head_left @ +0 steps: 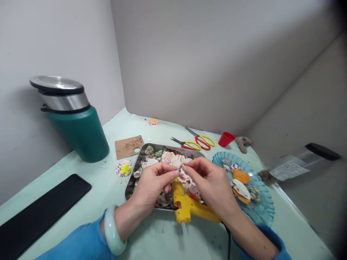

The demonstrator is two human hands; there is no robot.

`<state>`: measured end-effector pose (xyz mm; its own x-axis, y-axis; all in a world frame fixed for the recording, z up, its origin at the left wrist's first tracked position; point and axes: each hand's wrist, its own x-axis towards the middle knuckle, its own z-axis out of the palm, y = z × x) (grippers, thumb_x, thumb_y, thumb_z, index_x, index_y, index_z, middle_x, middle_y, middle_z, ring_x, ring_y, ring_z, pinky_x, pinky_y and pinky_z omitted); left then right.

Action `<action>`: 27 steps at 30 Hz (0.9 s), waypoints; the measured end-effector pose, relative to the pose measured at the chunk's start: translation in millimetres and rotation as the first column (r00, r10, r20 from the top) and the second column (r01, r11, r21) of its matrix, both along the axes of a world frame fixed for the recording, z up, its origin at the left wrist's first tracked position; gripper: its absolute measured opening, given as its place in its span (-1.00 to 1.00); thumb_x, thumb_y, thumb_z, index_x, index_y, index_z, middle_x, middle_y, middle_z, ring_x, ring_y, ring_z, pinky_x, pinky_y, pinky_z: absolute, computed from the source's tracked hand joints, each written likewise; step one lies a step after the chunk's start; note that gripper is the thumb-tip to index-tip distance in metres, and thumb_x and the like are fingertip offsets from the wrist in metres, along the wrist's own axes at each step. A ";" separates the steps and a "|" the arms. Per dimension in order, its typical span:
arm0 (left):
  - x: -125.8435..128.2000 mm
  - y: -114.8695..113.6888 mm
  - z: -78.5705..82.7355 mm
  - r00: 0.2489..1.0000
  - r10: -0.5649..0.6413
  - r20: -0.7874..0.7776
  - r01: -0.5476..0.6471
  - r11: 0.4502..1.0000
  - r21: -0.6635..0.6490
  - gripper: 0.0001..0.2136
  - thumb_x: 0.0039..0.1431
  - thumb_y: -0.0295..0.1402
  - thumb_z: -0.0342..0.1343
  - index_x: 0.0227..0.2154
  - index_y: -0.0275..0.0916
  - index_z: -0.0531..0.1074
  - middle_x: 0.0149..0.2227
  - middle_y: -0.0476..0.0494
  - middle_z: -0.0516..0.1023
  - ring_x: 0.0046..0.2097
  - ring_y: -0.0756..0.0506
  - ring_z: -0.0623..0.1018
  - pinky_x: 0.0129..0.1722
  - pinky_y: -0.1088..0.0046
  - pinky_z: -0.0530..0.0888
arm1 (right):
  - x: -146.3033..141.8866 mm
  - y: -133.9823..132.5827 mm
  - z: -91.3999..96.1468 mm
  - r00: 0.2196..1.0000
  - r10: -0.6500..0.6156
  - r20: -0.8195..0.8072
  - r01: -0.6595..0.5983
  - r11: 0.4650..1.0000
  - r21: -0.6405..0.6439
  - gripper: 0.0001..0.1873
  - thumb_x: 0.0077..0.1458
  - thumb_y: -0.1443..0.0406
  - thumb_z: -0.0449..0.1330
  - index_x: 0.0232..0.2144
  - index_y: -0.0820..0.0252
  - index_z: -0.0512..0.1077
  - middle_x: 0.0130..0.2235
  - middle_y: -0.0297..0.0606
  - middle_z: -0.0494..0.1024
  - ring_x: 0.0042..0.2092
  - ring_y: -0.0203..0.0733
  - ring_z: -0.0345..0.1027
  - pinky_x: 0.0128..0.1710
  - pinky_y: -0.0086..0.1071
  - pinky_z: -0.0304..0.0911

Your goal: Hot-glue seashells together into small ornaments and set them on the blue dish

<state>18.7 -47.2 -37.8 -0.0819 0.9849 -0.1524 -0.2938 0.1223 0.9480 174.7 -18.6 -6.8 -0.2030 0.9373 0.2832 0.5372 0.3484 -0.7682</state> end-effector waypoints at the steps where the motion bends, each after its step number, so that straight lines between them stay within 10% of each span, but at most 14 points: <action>1: 0.1 0.0 -0.1 1.000 0.000 -0.003 0.000 1.000 -0.002 -0.80 -0.09 -0.30 0.32 -0.43 -0.30 0.49 -0.69 0.12 0.33 -0.64 0.13 0.24 -0.60 0.60 0.15 | 0.2 0.3 -0.5 1.000 0.002 -0.004 -0.002 1.000 -0.006 -0.84 0.07 0.22 0.22 -0.49 0.17 0.45 -0.54 -0.37 0.50 -0.53 -0.30 0.29 -0.52 -0.44 0.16; 14: -0.8 1.5 -1.9 0.991 -0.015 0.130 0.017 1.000 -0.016 -0.78 -0.08 -0.30 0.33 -0.44 -0.32 0.45 -0.69 0.13 0.31 -0.65 0.16 0.22 -0.60 0.63 0.12 | 4.7 4.2 1.8 0.990 0.067 -0.120 -0.077 0.994 -0.078 -0.83 0.05 0.21 0.26 -0.31 0.18 0.47 -0.44 -0.32 0.55 -0.44 -0.27 0.38 -0.46 -0.45 0.25; 27: -1.3 1.7 -2.6 0.992 -0.034 0.124 0.036 0.999 -0.016 -0.80 -0.06 -0.30 0.32 -0.46 -0.32 0.47 -0.73 0.13 0.29 -0.66 0.15 0.21 -0.61 0.63 0.11 | 7.2 -0.2 -0.4 0.985 0.112 0.133 -0.142 0.960 0.243 -0.96 0.11 0.35 0.21 -0.40 0.18 0.46 -0.47 -0.40 0.53 -0.47 -0.31 0.34 -0.41 -0.44 0.18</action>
